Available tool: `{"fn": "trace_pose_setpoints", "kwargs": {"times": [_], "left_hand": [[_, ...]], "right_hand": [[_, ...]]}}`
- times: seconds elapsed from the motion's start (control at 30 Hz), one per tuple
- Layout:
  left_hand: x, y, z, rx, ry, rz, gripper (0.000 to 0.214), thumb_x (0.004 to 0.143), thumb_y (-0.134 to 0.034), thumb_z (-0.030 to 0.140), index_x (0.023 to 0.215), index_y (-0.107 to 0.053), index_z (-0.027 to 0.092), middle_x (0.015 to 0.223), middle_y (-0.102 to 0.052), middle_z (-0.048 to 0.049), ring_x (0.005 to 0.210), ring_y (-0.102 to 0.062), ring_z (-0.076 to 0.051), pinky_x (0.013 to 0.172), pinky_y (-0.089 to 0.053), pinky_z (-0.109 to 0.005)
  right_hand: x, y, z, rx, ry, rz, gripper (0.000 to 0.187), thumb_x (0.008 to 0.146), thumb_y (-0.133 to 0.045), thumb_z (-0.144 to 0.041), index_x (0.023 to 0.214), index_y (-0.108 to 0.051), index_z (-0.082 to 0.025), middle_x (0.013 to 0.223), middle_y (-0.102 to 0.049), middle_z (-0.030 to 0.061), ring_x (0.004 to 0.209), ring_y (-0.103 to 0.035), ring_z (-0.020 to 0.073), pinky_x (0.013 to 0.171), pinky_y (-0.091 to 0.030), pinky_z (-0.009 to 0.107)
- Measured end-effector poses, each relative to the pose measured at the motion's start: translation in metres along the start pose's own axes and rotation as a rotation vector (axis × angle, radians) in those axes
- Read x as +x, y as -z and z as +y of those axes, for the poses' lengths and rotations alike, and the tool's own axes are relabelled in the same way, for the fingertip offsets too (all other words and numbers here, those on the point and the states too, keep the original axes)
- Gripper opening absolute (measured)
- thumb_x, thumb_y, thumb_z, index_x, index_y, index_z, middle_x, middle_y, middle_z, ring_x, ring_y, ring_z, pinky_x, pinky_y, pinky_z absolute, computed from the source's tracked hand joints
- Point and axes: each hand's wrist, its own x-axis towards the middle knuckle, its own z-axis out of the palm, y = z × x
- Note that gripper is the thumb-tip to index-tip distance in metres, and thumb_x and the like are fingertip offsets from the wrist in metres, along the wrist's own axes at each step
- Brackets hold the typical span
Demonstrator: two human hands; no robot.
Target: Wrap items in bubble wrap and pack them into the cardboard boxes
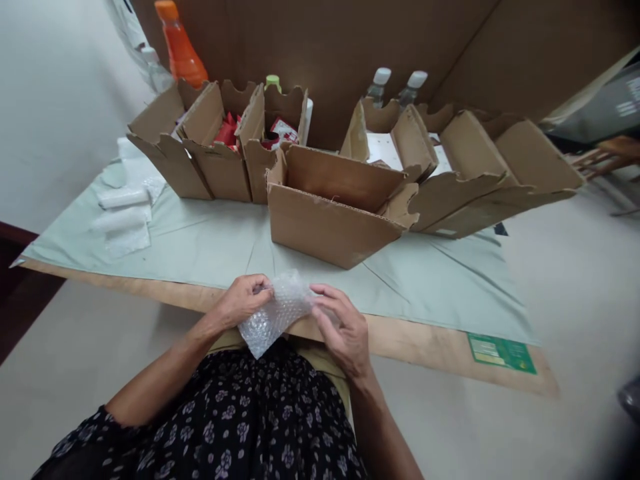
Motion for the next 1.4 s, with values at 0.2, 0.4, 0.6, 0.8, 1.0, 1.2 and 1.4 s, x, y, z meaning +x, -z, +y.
{"fn": "trace_pose_setpoints", "kwargs": {"times": [0.2,0.4,0.6,0.8,1.0,1.2,1.4], "left_hand": [[-0.006,0.009,-0.004,0.147,-0.030,-0.151,0.038,0.068,-0.074,0.036,0.103,-0.071,0.021,0.085,-0.074,-0.0035,0.074,-0.066,-0.020,0.064,-0.051,-0.029],[-0.013,0.021,-0.007,0.057,-0.010,-0.060,0.045,0.074,-0.073,0.042,0.111,-0.070,0.017,0.090,-0.076,-0.0064,0.079,-0.070,-0.022,0.070,-0.055,-0.031],[0.017,0.027,0.002,0.225,-0.152,0.152,0.056,0.075,-0.070,0.046,0.121,-0.066,0.015,0.074,-0.067,0.0004,0.066,-0.062,-0.017,0.062,-0.049,-0.029],[0.031,0.023,-0.014,0.525,-0.289,0.369,0.055,0.081,-0.062,0.051,0.124,-0.066,0.017,0.104,-0.072,-0.0095,0.088,-0.067,-0.024,0.083,-0.055,-0.040],[0.063,0.030,0.004,0.345,-0.357,0.416,0.071,0.081,-0.066,0.049,0.143,-0.053,0.018,0.137,-0.064,-0.0185,0.121,-0.065,-0.033,0.099,-0.056,-0.049],[0.088,-0.009,0.017,0.224,-0.421,0.322,0.059,0.079,-0.066,0.045,0.131,-0.056,0.020,0.125,-0.069,-0.0131,0.114,-0.068,-0.031,0.100,-0.055,-0.047],[0.069,-0.035,-0.004,0.245,-0.341,0.378,0.049,0.081,-0.065,0.045,0.124,-0.056,0.023,0.117,-0.070,-0.0110,0.102,-0.070,-0.030,0.091,-0.056,-0.045]], "right_hand": [[-0.011,0.004,0.030,0.208,-0.491,0.420,0.030,0.091,-0.069,-0.047,0.100,-0.072,-0.019,0.092,-0.079,0.0067,0.083,-0.073,0.0203,0.078,-0.060,0.035],[-0.019,0.019,0.041,0.215,-0.520,0.472,0.028,0.087,-0.071,-0.046,0.093,-0.071,-0.018,0.084,-0.075,0.0050,0.077,-0.068,0.0177,0.073,-0.057,0.031],[-0.019,0.017,0.041,-0.121,-0.450,0.315,0.025,0.089,-0.066,-0.043,0.098,-0.071,-0.020,0.081,-0.073,0.0045,0.071,-0.065,0.0186,0.071,-0.055,0.034],[-0.030,0.040,0.054,-0.505,-0.310,0.331,0.031,0.092,-0.062,-0.038,0.116,-0.069,-0.019,0.113,-0.075,0.0133,0.091,-0.069,0.0254,0.091,-0.054,0.049],[-0.003,0.061,0.061,-0.352,-0.291,0.300,0.045,0.095,-0.063,-0.042,0.135,-0.062,-0.022,0.132,-0.069,0.0147,0.116,-0.067,0.0288,0.091,-0.058,0.046],[0.056,0.058,0.060,-0.281,-0.231,0.231,0.059,0.089,-0.068,-0.045,0.142,-0.055,-0.021,0.132,-0.069,0.0145,0.113,-0.068,0.0306,0.089,-0.060,0.045],[0.073,0.071,0.072,-0.265,-0.237,0.257,0.044,0.093,-0.061,-0.045,0.130,-0.062,-0.021,0.113,-0.074,0.0102,0.099,-0.071,0.0264,0.085,-0.060,0.039]]}}
